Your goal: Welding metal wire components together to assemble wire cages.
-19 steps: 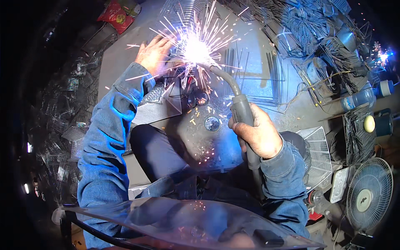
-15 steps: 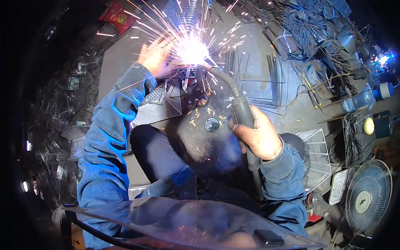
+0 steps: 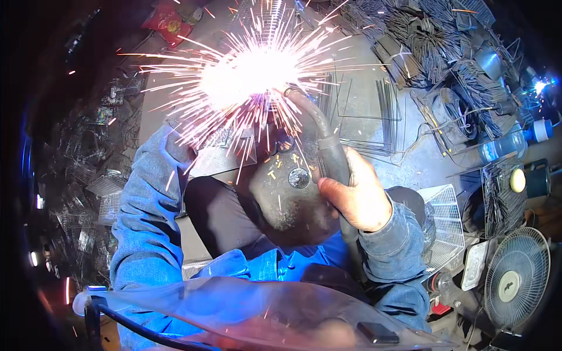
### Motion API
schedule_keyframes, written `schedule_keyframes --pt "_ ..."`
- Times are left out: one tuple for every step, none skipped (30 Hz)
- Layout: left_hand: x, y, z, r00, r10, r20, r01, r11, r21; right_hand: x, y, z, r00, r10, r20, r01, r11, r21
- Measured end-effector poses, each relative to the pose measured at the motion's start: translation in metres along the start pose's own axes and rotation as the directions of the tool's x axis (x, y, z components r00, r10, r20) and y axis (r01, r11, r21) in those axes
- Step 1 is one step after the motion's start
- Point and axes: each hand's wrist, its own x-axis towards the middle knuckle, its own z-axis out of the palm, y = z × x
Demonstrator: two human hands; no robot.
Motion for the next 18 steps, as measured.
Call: schedule_keyframes --pt "-0.001 0.005 -0.009 0.999 -0.011 0.032 0.011 1.000 -0.005 0.001 -0.001 0.002 0.999 0.022 -0.026 -0.023 0.999 -0.027" --pt "0.001 0.008 -0.021 0.986 0.069 0.152 -0.075 0.997 0.033 0.002 0.002 -0.001 1.000 0.008 -0.012 -0.008 1.000 -0.025" --pt "0.000 0.013 -0.042 0.953 0.136 0.271 -0.158 0.985 0.063 0.003 0.004 -0.001 1.000 -0.009 0.006 0.010 1.000 -0.024" --pt "-0.006 0.010 -0.022 0.978 0.205 -0.033 -0.198 0.970 0.139 0.002 0.000 0.001 1.000 0.001 0.022 -0.001 1.000 0.000" --pt "-0.002 0.001 -0.002 0.979 0.201 -0.033 -0.195 0.971 0.141 0.002 0.000 0.002 1.000 0.000 0.026 0.000 1.000 0.000" --pt "0.008 0.002 -0.008 0.976 0.213 0.048 -0.194 0.947 -0.256 0.003 0.002 0.001 1.000 -0.002 0.013 0.002 1.000 0.003" --pt "0.015 0.004 -0.013 0.959 0.255 0.120 -0.131 0.781 -0.611 0.003 0.004 0.000 1.000 -0.004 -0.002 0.004 1.000 0.007" --pt "0.007 0.012 -0.012 0.978 -0.040 0.203 0.045 0.999 -0.019 0.003 0.004 -0.002 1.000 0.013 -0.013 -0.014 1.000 -0.013" --pt "0.003 0.008 -0.016 0.975 -0.033 0.221 0.027 0.999 0.030 0.002 0.003 -0.001 1.000 0.008 0.002 -0.008 1.000 -0.009" --pt "0.001 0.001 -0.016 0.971 -0.023 0.240 0.006 0.997 0.072 0.003 0.003 0.001 1.000 0.010 0.009 -0.010 1.000 -0.014" --pt "0.001 -0.011 0.007 0.988 -0.057 0.145 0.043 0.995 0.095 0.003 0.002 0.003 1.000 0.012 0.017 -0.012 1.000 -0.018" --pt "0.000 -0.008 0.006 0.998 -0.026 0.061 0.024 0.999 0.043 0.003 0.002 0.002 1.000 0.014 0.012 -0.014 1.000 -0.018" --pt "0.001 -0.006 0.005 1.000 -0.001 -0.024 0.001 1.000 -0.007 0.003 0.001 0.003 1.000 0.014 0.002 -0.014 1.000 -0.016" --pt "0.000 -0.004 0.004 1.000 -0.026 0.010 0.026 0.997 -0.072 0.003 0.001 0.002 1.000 0.014 -0.008 -0.014 1.000 -0.015" --pt "0.001 -0.004 0.004 1.000 -0.024 0.009 0.025 0.997 -0.073 0.003 0.002 0.002 1.000 0.014 -0.010 -0.014 1.000 -0.015" --pt "0.002 -0.004 0.005 1.000 -0.016 0.014 0.016 0.998 -0.055 0.003 0.003 0.001 1.000 0.028 -0.011 -0.028 0.999 -0.039" --pt "0.004 -0.004 0.006 1.000 -0.008 0.020 0.008 0.999 -0.037 0.003 0.004 0.000 0.999 0.042 -0.011 -0.042 0.997 -0.062" --pt "0.004 -0.004 0.007 1.000 -0.009 0.021 0.010 1.000 -0.025 0.004 0.004 0.000 0.999 0.043 -0.008 -0.043 0.997 -0.061"
